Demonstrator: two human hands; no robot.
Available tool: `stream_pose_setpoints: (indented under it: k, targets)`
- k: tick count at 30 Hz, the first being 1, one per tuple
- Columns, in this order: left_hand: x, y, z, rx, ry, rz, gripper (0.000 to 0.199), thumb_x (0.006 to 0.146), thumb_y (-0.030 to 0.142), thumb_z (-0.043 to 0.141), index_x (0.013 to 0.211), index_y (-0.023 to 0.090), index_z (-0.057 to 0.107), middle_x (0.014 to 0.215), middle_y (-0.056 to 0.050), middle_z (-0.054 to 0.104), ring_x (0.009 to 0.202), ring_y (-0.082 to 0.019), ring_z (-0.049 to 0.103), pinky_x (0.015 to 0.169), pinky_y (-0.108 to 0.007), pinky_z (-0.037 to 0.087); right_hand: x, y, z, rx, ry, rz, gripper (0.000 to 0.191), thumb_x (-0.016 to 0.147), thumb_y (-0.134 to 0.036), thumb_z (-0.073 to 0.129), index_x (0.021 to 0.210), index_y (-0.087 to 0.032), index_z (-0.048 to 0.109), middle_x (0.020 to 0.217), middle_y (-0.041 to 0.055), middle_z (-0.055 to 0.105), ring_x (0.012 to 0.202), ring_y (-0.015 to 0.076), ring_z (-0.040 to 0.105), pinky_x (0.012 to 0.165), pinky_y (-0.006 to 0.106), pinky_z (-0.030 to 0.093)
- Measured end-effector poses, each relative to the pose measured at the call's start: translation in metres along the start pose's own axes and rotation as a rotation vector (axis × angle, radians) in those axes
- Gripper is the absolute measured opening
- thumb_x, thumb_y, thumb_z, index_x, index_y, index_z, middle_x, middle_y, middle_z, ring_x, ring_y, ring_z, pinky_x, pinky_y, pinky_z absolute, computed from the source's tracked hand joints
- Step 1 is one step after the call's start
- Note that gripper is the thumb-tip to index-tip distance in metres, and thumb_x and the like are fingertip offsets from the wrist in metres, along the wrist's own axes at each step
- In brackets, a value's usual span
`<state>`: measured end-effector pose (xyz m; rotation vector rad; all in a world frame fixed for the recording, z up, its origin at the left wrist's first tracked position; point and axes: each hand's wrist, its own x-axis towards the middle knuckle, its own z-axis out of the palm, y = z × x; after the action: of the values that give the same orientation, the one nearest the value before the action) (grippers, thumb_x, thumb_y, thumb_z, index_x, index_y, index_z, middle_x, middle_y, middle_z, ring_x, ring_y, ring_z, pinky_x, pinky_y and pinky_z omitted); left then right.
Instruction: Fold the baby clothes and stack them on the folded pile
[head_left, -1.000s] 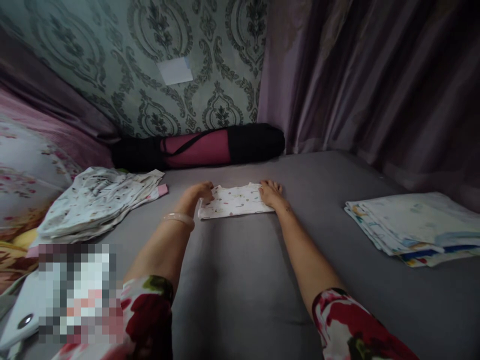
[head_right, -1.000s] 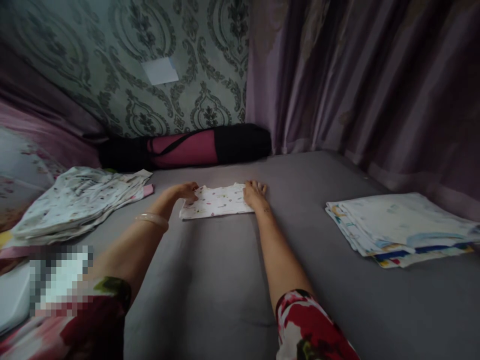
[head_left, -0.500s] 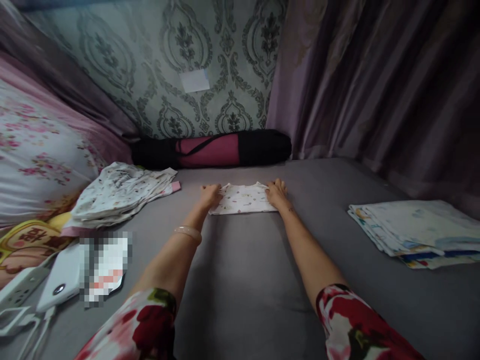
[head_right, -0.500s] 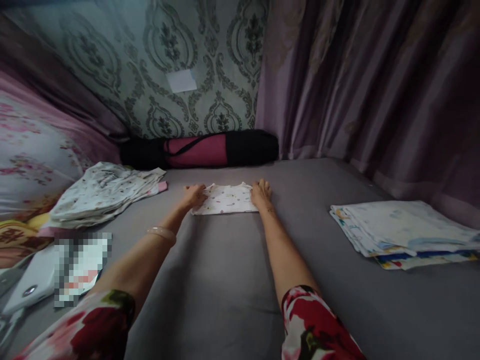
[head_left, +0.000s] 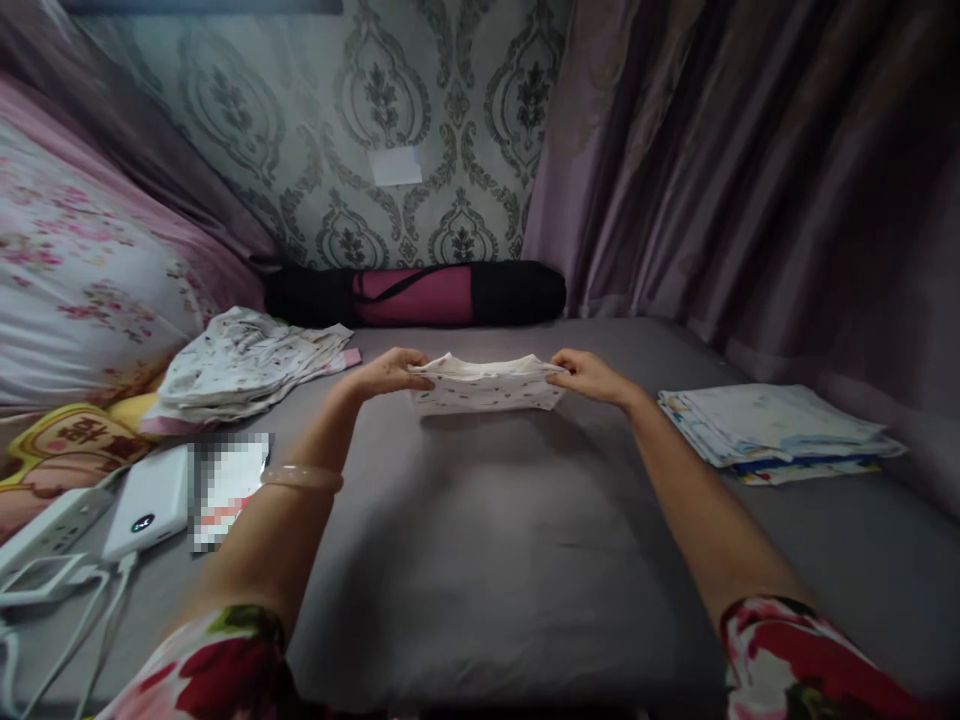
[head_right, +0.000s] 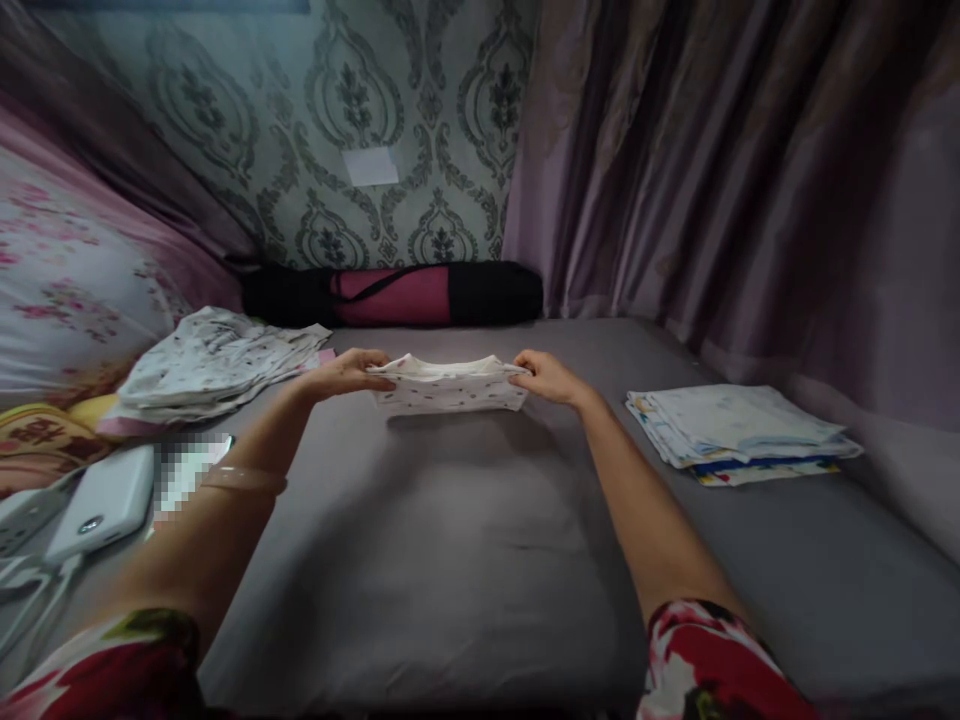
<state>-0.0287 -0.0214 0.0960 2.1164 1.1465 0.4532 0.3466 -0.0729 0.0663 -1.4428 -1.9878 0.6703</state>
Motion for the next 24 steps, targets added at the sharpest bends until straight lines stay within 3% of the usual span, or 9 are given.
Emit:
stream_pose_setpoints:
  k: [3,6,10,13,16,18,20,24]
  targets:
    - [-0.024,0.014,-0.005,-0.129,-0.08,0.011,0.042,0.067,0.041,0.069,0.103,0.019,0.07,0.093,-0.004,0.072,0.091,-0.021,0.065,0.078,-0.028,0.049,-0.023,-0.011,-0.008,0.258,-0.079,0.032,0.039,0.072,-0.047,0.071,0.098,-0.018,0.066,0.086,0.003,0.073,0.079,0.017,0.065,0.077,0.031,0.049]
    - [-0.037,0.021,-0.004,-0.274,-0.179,-0.001,0.05,0.068,0.038,0.071,0.115,0.02,0.067,0.098,-0.006,0.073,0.093,-0.022,0.066,0.08,-0.03,0.051,-0.037,-0.019,-0.012,0.371,-0.12,0.116,0.046,0.067,-0.052,0.075,0.098,-0.019,0.069,0.094,0.0054,0.074,0.084,0.0181,0.067,0.082,0.034,0.051]
    - [-0.033,0.018,0.004,-0.308,-0.239,-0.029,0.045,0.068,0.04,0.074,0.107,0.019,0.072,0.095,-0.007,0.074,0.086,-0.021,0.067,0.076,-0.031,0.052,-0.037,-0.018,-0.015,0.362,-0.166,0.164,0.041,0.065,-0.051,0.077,0.09,-0.019,0.072,0.088,0.0038,0.075,0.079,0.0171,0.066,0.08,0.032,0.051]
    - [-0.02,0.014,0.012,-0.299,-0.086,-0.002,0.038,0.067,0.042,0.074,0.098,0.019,0.075,0.092,-0.005,0.075,0.087,-0.021,0.066,0.08,-0.032,0.052,-0.028,-0.016,-0.017,0.286,-0.133,0.116,0.037,0.067,-0.049,0.075,0.089,-0.019,0.071,0.086,0.0031,0.073,0.079,0.0171,0.065,0.077,0.031,0.05]
    - [-0.01,0.008,0.018,-0.326,0.237,0.087,0.043,0.067,0.045,0.075,0.099,0.016,0.074,0.094,-0.006,0.075,0.09,-0.022,0.066,0.086,-0.035,0.051,-0.021,-0.014,-0.015,0.125,0.091,0.004,0.032,0.074,-0.044,0.067,0.093,-0.019,0.069,0.091,0.0035,0.072,0.084,0.0188,0.063,0.079,0.032,0.048]
    - [-0.01,0.001,0.024,-0.314,0.373,0.157,0.045,0.07,0.047,0.073,0.101,0.014,0.074,0.098,-0.008,0.075,0.095,-0.023,0.066,0.09,-0.037,0.05,-0.023,-0.011,-0.007,-0.042,0.232,-0.053,0.022,0.079,-0.034,0.062,0.095,-0.02,0.068,0.096,0.0048,0.071,0.091,0.0207,0.061,0.085,0.034,0.046]
    - [-0.016,-0.008,0.032,-0.248,0.357,0.243,0.038,0.076,0.045,0.068,0.098,0.014,0.074,0.103,-0.011,0.074,0.103,-0.025,0.066,0.096,-0.039,0.049,-0.032,-0.004,0.005,-0.208,0.252,-0.109,0.017,0.082,-0.021,0.056,0.094,-0.02,0.067,0.099,0.006,0.07,0.097,0.0218,0.059,0.091,0.036,0.043]
    - [-0.041,-0.025,0.055,0.03,0.125,0.284,0.023,0.082,0.026,0.055,0.09,0.019,0.075,0.108,-0.009,0.073,0.121,-0.025,0.059,0.106,-0.04,0.043,-0.066,0.016,0.035,-0.392,0.052,-0.25,0.03,0.081,-0.006,0.044,0.095,-0.02,0.066,0.102,0.0076,0.068,0.101,0.0216,0.056,0.092,0.035,0.041]
